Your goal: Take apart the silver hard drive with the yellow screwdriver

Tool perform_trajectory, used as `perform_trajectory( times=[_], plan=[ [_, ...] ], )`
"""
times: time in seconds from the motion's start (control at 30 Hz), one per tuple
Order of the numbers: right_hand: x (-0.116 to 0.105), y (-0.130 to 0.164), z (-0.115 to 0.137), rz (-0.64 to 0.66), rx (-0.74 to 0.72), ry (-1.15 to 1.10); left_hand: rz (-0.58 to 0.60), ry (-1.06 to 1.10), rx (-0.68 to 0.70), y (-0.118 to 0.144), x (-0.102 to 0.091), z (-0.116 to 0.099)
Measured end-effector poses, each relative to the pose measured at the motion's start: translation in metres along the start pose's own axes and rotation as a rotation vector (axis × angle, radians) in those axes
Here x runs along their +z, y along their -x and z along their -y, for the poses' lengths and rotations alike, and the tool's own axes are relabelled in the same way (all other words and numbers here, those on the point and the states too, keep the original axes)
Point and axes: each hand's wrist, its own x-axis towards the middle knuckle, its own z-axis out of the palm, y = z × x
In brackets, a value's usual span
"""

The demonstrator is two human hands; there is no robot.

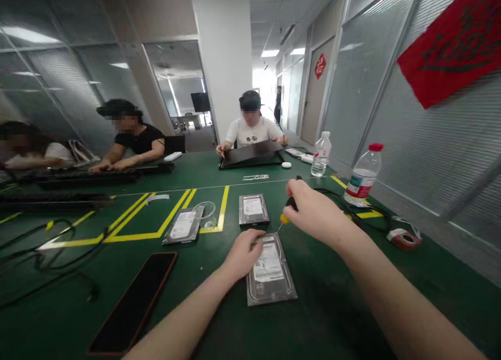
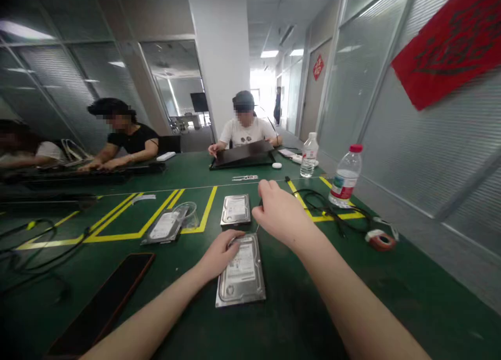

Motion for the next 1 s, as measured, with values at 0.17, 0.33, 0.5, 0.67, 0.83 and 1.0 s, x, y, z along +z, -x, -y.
perform_trajectory(
  times=[0.17, 0.33, 0.5, 0.67, 0.83, 1.0],
  plan=[
    [0.006, -0.004, 0.001, -0.005, 0.032, 0.024, -0.011, -0.001, 0.002, -0.003, 0.001, 0.001],
    [0.003, -0.002, 0.001, 0.030, 0.007, 0.004, -0.008, -0.002, 0.004, -0.003, 0.000, 0.001],
    [-0.002, 0.004, 0.007, 0.074, -0.027, 0.006, -0.008, -0.003, -0.002, -0.003, -0.001, -0.003],
    [-0.004, 0.004, 0.002, 0.084, 0.054, 0.061, -0.004, -0.005, -0.002, -0.003, -0.002, -0.004],
    [-0.008, 0.006, 0.001, 0.130, -0.038, 0.022, -0.012, -0.009, 0.006, -0.003, -0.001, -0.001],
    [-0.005, 0.005, 0.002, 0.138, 0.039, 0.084, -0.009, -0.006, 0.004, -0.003, -0.001, -0.002]
  ],
)
